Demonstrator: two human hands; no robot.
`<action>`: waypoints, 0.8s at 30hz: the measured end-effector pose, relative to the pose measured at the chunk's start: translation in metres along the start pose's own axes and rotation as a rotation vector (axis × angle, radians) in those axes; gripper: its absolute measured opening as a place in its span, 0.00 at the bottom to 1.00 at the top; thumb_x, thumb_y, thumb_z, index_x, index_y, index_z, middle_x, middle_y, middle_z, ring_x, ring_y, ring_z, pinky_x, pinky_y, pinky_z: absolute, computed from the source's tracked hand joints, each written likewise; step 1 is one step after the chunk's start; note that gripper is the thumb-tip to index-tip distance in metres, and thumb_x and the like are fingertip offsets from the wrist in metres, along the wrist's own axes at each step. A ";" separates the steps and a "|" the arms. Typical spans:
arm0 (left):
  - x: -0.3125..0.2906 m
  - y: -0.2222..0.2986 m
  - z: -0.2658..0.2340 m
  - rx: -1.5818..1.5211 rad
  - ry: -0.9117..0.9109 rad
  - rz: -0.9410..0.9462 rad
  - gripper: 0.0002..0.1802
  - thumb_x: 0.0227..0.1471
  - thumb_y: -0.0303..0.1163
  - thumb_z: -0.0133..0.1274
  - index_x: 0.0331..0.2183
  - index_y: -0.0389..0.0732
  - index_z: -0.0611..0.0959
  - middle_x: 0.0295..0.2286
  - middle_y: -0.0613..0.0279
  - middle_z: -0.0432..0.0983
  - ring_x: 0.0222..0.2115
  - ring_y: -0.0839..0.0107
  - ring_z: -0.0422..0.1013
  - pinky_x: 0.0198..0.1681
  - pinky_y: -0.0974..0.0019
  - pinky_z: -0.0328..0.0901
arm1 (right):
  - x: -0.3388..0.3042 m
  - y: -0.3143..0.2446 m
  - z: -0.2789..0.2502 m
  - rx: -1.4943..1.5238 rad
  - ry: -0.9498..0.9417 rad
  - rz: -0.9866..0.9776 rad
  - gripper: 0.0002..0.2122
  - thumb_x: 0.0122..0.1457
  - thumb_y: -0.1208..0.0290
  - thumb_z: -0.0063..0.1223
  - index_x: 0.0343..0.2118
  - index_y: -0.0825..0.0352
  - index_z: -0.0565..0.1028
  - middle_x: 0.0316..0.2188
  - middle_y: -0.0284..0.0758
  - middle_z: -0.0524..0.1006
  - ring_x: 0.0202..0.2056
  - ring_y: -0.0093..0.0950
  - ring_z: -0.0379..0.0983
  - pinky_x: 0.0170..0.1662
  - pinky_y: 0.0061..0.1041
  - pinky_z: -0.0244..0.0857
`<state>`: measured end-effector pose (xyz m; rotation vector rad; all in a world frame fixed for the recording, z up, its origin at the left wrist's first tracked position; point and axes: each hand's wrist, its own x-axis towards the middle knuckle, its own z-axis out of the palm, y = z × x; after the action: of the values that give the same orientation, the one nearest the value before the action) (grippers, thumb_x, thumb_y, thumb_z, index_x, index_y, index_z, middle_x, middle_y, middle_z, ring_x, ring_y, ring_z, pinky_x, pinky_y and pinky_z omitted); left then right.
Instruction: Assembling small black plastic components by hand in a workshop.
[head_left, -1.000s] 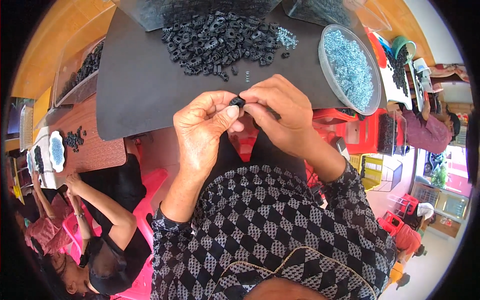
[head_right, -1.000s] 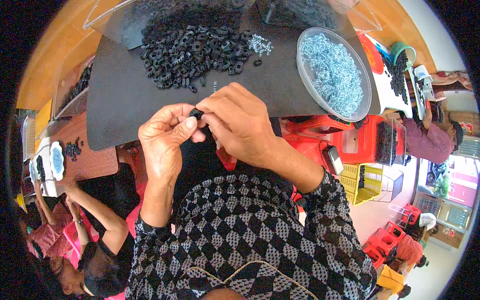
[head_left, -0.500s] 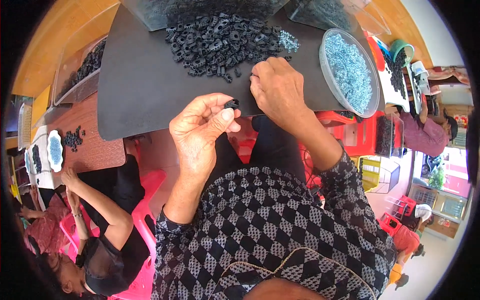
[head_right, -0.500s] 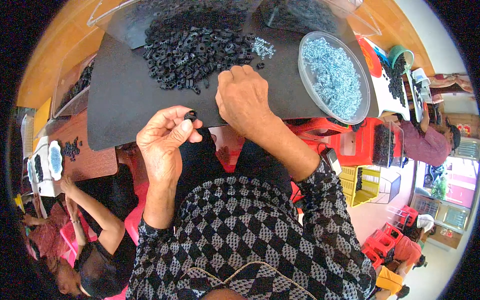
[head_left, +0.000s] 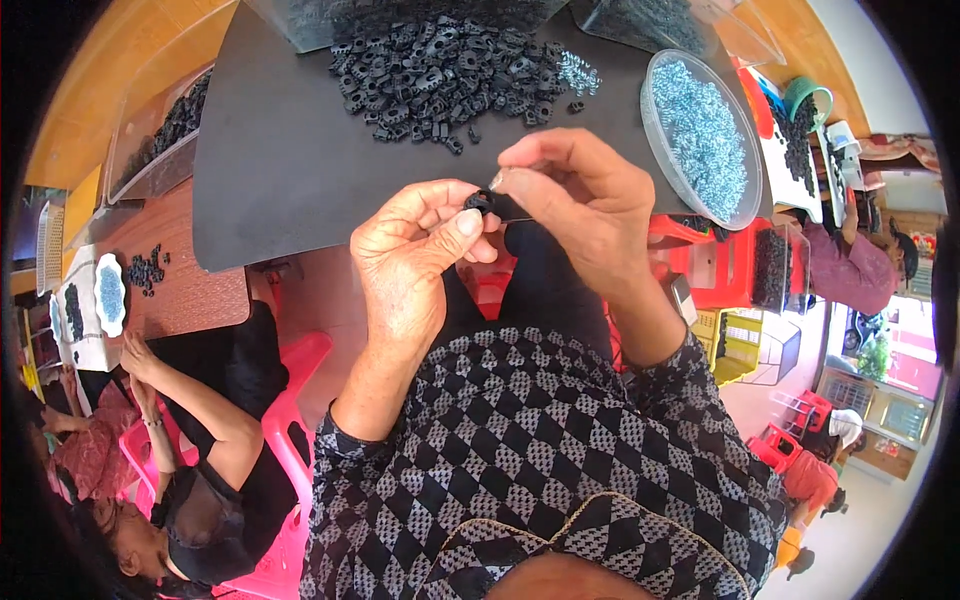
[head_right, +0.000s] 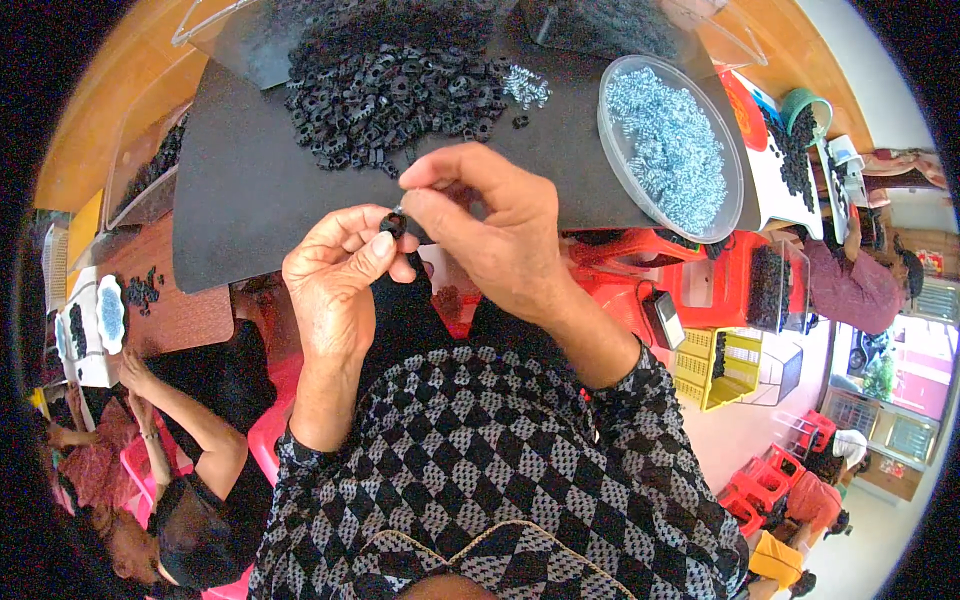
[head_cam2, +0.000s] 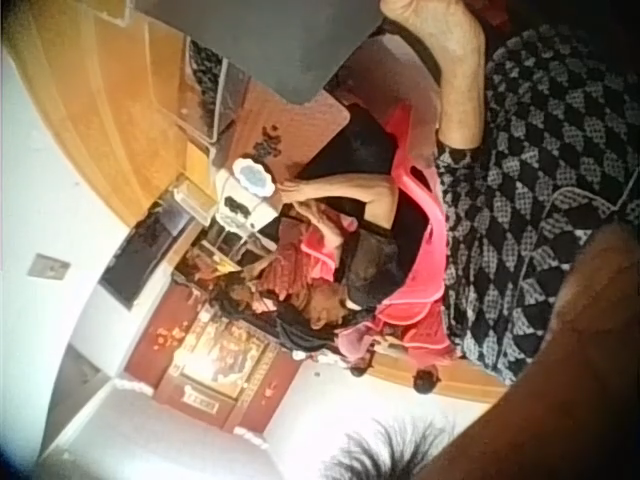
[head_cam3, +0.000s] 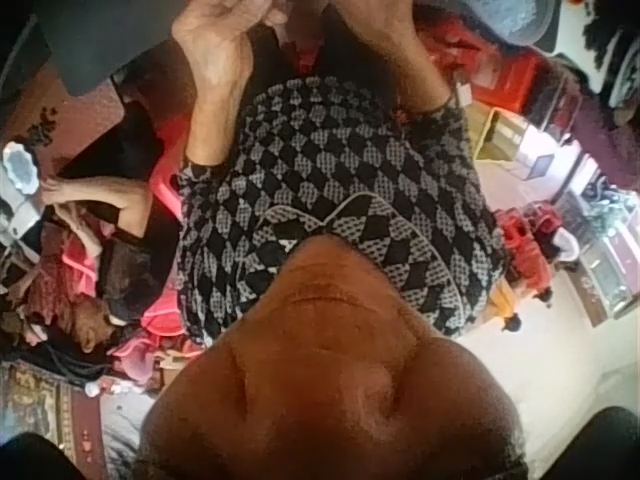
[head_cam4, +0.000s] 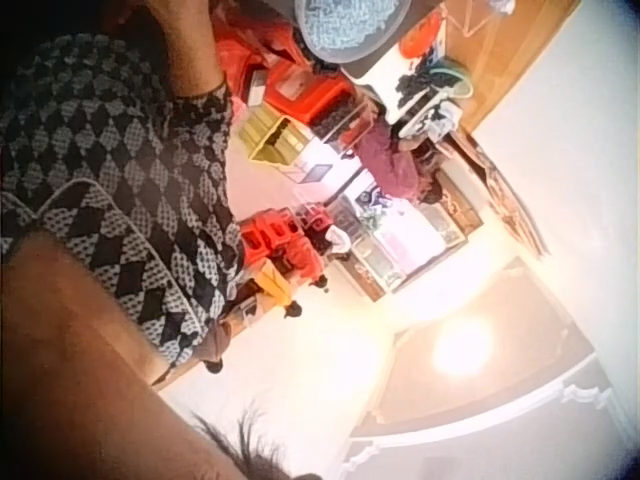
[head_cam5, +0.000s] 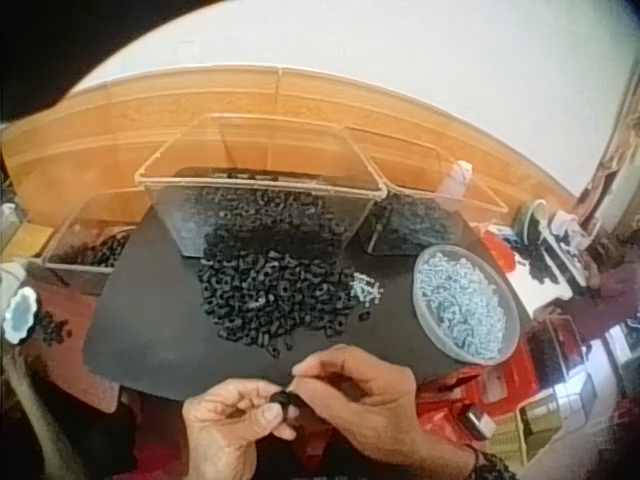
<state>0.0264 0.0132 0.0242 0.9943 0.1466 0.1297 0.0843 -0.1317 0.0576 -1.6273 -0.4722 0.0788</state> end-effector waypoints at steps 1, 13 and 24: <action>-0.001 0.000 0.002 -0.015 0.003 -0.001 0.09 0.47 0.20 0.55 0.35 0.29 0.78 0.26 0.54 0.78 0.21 0.74 0.72 0.27 0.74 0.69 | -0.002 -0.002 0.002 0.034 -0.038 0.009 0.06 0.53 0.83 0.52 0.35 0.74 0.74 0.30 0.32 0.75 0.34 0.18 0.72 0.36 0.15 0.65; -0.005 -0.004 0.007 -0.081 0.060 0.046 0.09 0.47 0.18 0.54 0.35 0.29 0.78 0.24 0.57 0.77 0.19 0.74 0.71 0.24 0.74 0.68 | -0.010 0.006 0.008 -0.446 0.044 -0.518 0.10 0.44 0.81 0.54 0.33 0.68 0.76 0.26 0.36 0.74 0.27 0.35 0.70 0.30 0.28 0.64; -0.002 -0.003 0.002 -0.022 0.101 0.086 0.09 0.47 0.18 0.54 0.35 0.29 0.77 0.26 0.56 0.76 0.21 0.72 0.72 0.24 0.73 0.69 | 0.003 0.016 -0.025 -0.727 0.187 -0.371 0.07 0.46 0.79 0.54 0.31 0.68 0.77 0.27 0.38 0.75 0.31 0.36 0.71 0.33 0.31 0.66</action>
<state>0.0250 0.0095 0.0232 0.9729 0.1942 0.2594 0.0994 -0.1551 0.0457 -2.1913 -0.6982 -0.5789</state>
